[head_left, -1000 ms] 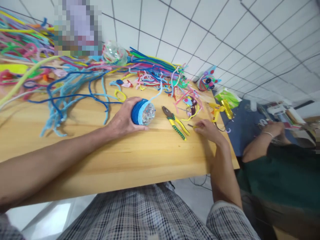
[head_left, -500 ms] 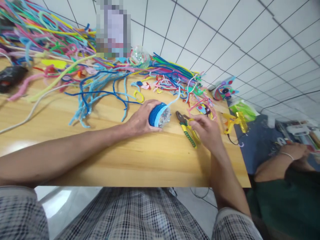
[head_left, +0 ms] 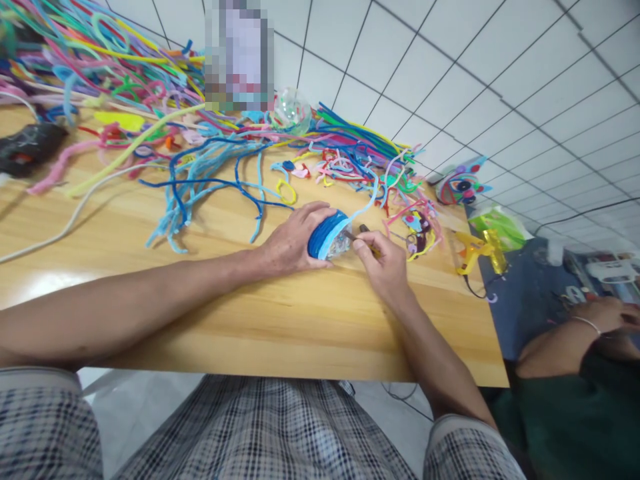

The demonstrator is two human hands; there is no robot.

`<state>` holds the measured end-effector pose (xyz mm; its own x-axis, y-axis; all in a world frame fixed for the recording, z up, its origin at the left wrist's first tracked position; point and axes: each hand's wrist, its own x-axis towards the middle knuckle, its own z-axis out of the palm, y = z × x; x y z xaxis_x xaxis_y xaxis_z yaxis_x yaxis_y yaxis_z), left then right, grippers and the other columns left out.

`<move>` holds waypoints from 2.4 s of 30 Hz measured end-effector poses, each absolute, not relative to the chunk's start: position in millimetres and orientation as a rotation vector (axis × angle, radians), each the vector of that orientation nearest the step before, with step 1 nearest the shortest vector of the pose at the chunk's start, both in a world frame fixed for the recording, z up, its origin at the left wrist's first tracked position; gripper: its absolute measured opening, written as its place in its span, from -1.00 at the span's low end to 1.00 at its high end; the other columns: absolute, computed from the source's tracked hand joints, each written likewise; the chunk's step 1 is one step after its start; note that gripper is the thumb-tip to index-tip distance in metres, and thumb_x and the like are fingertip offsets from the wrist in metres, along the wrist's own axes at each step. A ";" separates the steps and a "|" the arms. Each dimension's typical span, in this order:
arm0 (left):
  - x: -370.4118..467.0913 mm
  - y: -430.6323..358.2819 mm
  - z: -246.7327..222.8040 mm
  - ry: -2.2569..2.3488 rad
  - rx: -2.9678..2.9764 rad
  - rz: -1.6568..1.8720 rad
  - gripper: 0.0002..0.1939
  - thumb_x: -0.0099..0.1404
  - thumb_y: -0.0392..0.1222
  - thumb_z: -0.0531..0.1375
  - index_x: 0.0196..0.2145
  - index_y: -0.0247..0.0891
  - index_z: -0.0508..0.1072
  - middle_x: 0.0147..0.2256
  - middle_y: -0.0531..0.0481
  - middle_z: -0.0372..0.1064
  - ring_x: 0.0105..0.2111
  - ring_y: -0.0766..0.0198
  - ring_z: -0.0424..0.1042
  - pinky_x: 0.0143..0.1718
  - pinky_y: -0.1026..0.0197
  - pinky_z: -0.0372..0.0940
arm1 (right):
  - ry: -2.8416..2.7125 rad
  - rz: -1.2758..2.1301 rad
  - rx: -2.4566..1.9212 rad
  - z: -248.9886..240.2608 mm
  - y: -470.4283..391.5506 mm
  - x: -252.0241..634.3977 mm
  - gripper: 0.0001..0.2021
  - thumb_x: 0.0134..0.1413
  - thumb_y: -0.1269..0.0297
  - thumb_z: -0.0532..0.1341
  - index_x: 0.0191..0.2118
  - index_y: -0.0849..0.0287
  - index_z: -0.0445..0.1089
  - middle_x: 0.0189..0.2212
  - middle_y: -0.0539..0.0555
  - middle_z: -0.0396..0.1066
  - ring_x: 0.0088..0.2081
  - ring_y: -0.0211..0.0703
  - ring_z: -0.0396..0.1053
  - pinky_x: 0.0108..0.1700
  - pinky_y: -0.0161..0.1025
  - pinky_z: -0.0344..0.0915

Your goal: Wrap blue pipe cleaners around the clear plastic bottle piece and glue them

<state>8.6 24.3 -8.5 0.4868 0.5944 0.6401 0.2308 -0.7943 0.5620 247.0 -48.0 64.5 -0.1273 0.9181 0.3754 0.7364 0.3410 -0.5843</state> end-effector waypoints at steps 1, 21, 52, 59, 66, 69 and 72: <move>8.5 24.0 -7.8 0.690 2.335 1.218 0.20 0.02 0.05 0.68 0.46 -0.13 0.19 0.37 -0.39 0.32 0.42 -0.31 0.36 0.42 -0.40 0.35 | -1.921 0.337 -1.447 63.5 -48.6 246.3 -0.82 0.41 0.13 0.26 -0.23 0.04 0.54 -0.39 -0.04 0.60 -0.39 -0.15 0.50 -0.28 -0.20 0.42; 9.1 33.3 -16.5 0.623 2.297 1.294 0.16 0.10 0.23 0.61 0.46 -0.20 0.21 0.35 -0.40 0.36 0.39 -0.31 0.40 0.38 -0.36 0.38 | -1.905 0.171 -1.388 48.9 -53.5 246.4 -0.84 0.44 0.14 0.27 -0.16 0.03 0.56 -0.32 0.01 0.67 -0.36 -0.13 0.55 -0.26 -0.20 0.45; 7.6 30.2 -12.5 0.664 2.311 1.216 0.17 0.07 0.13 0.65 0.46 -0.16 0.20 0.37 -0.38 0.33 0.42 -0.28 0.36 0.43 -0.35 0.32 | -1.999 0.069 -1.313 49.3 -60.1 237.9 -0.89 0.43 0.29 0.27 -0.19 0.07 0.54 -0.37 -0.02 0.65 -0.45 -0.23 0.49 -0.29 -0.28 0.40; 8.1 30.4 -10.5 0.661 2.320 1.224 0.15 0.08 0.11 0.64 0.45 -0.18 0.20 0.36 -0.38 0.34 0.42 -0.27 0.37 0.43 -0.34 0.33 | -1.970 0.057 -1.311 51.3 -59.1 242.2 -0.89 0.43 0.25 0.28 -0.19 0.04 0.54 -0.34 -0.01 0.66 -0.38 -0.18 0.56 -0.25 -0.26 0.43; 7.9 25.5 -7.2 0.693 2.354 1.148 0.16 0.05 0.01 0.65 0.47 -0.16 0.20 0.41 -0.39 0.29 0.45 -0.29 0.33 0.45 -0.37 0.31 | -1.895 0.145 -1.466 56.3 -56.3 243.8 -0.81 0.45 0.12 0.24 -0.18 0.03 0.54 -0.34 0.01 0.63 -0.36 -0.13 0.52 -0.20 -0.19 0.45; 7.9 22.7 -5.5 0.702 2.365 1.125 0.17 0.06 -0.02 0.65 0.48 -0.15 0.19 0.42 -0.39 0.27 0.46 -0.30 0.31 0.46 -0.39 0.30 | -1.922 0.139 -1.458 57.6 -55.4 244.9 -0.82 0.43 0.13 0.24 -0.20 0.04 0.54 -0.35 0.01 0.62 -0.37 -0.14 0.50 -0.21 -0.19 0.42; 7.7 22.1 -4.1 0.701 2.364 1.115 0.15 0.07 -0.03 0.64 0.48 -0.14 0.19 0.42 -0.39 0.27 0.46 -0.30 0.30 0.47 -0.38 0.29 | -1.938 0.138 -1.433 58.3 -55.6 245.6 -0.84 0.42 0.16 0.26 -0.21 0.04 0.54 -0.35 0.01 0.62 -0.39 -0.16 0.49 -0.23 -0.20 0.40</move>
